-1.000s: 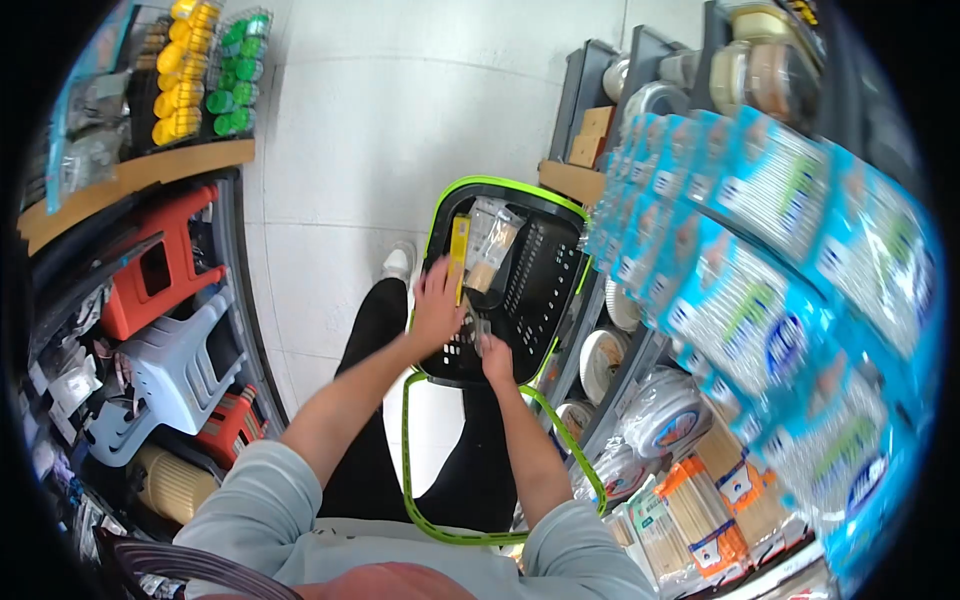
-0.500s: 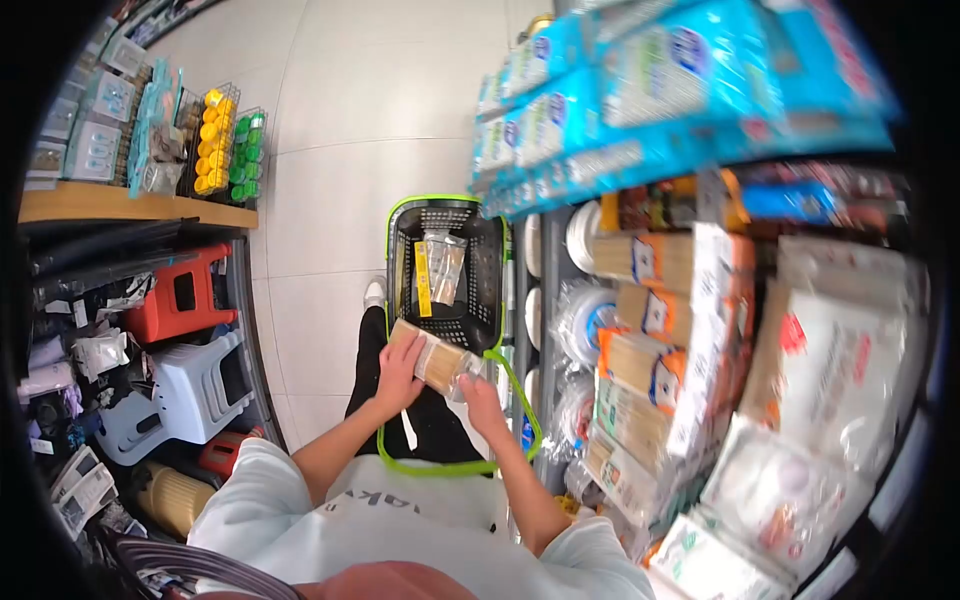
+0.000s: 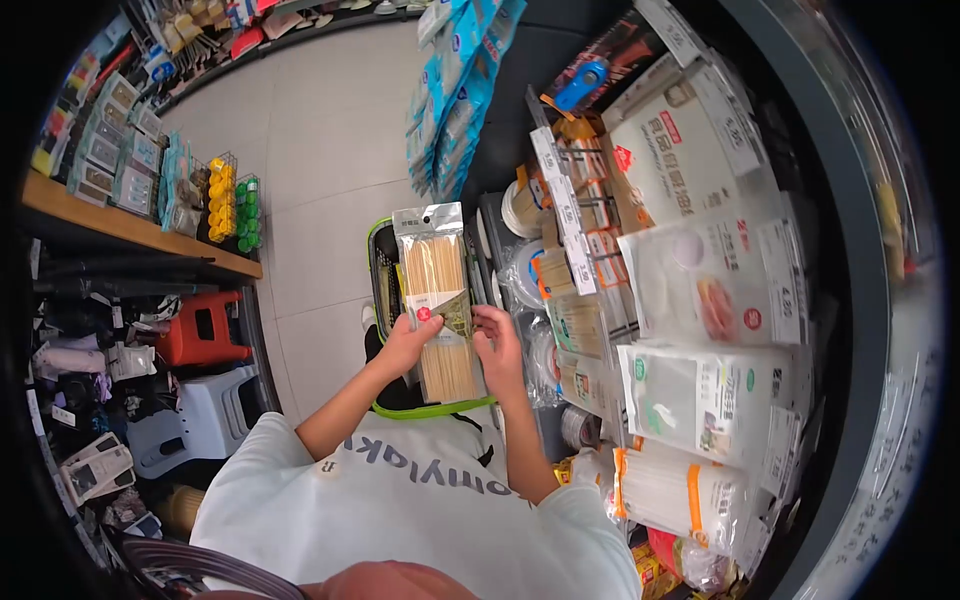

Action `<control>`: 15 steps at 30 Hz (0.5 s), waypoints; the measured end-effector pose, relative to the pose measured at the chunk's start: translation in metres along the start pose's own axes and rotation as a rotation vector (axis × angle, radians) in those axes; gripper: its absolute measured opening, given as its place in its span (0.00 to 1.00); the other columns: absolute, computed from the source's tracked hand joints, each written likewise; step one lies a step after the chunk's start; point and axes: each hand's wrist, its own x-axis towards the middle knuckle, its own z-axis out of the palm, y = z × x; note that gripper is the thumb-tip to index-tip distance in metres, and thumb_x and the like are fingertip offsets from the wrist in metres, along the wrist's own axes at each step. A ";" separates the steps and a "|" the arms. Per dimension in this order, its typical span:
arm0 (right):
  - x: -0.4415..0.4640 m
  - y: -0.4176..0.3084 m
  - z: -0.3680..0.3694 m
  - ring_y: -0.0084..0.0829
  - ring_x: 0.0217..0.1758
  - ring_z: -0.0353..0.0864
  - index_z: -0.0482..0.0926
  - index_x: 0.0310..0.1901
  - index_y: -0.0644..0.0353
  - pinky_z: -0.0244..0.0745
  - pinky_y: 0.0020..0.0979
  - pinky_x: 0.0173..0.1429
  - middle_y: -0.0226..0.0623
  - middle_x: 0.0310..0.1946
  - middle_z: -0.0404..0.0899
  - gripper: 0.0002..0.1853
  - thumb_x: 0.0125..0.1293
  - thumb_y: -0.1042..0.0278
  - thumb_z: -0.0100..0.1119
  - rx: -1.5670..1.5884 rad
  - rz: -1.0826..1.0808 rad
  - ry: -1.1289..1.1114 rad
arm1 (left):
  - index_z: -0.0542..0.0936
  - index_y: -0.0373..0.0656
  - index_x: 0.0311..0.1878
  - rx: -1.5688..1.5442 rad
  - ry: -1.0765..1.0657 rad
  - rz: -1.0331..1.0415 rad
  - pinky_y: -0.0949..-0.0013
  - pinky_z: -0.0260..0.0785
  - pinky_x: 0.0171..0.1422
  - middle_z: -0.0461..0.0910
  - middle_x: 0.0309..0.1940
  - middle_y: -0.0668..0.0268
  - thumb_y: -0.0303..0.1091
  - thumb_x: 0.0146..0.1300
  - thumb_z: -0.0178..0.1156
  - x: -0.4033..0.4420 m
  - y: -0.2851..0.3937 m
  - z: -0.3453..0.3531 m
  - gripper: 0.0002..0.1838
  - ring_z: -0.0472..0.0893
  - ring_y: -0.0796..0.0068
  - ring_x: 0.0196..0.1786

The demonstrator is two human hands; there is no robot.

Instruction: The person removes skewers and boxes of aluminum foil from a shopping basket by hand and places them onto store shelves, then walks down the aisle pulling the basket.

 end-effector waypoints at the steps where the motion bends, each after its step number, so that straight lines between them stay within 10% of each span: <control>1: -0.005 -0.002 -0.007 0.26 0.50 0.78 0.76 0.56 0.67 0.73 0.29 0.56 0.38 0.49 0.79 0.15 0.70 0.71 0.58 -0.016 0.025 -0.064 | 0.80 0.36 0.55 -0.078 -0.018 -0.017 0.71 0.72 0.52 0.83 0.44 0.70 0.40 0.74 0.60 -0.007 0.005 0.009 0.17 0.78 0.83 0.45; 5: -0.027 -0.038 -0.014 0.16 0.37 0.72 0.82 0.45 0.67 0.71 0.25 0.42 0.26 0.33 0.80 0.09 0.72 0.70 0.57 -0.127 0.162 -0.166 | 0.82 0.36 0.51 -0.155 -0.106 -0.074 0.72 0.73 0.49 0.84 0.41 0.70 0.40 0.73 0.61 -0.035 0.023 0.030 0.15 0.79 0.84 0.43; 15: -0.054 -0.046 -0.017 0.13 0.35 0.71 0.81 0.43 0.67 0.68 0.22 0.39 0.22 0.33 0.79 0.13 0.76 0.64 0.56 0.253 0.146 0.032 | 0.82 0.37 0.53 0.090 -0.365 0.006 0.70 0.74 0.54 0.84 0.45 0.70 0.32 0.65 0.68 -0.061 0.068 0.046 0.15 0.80 0.82 0.46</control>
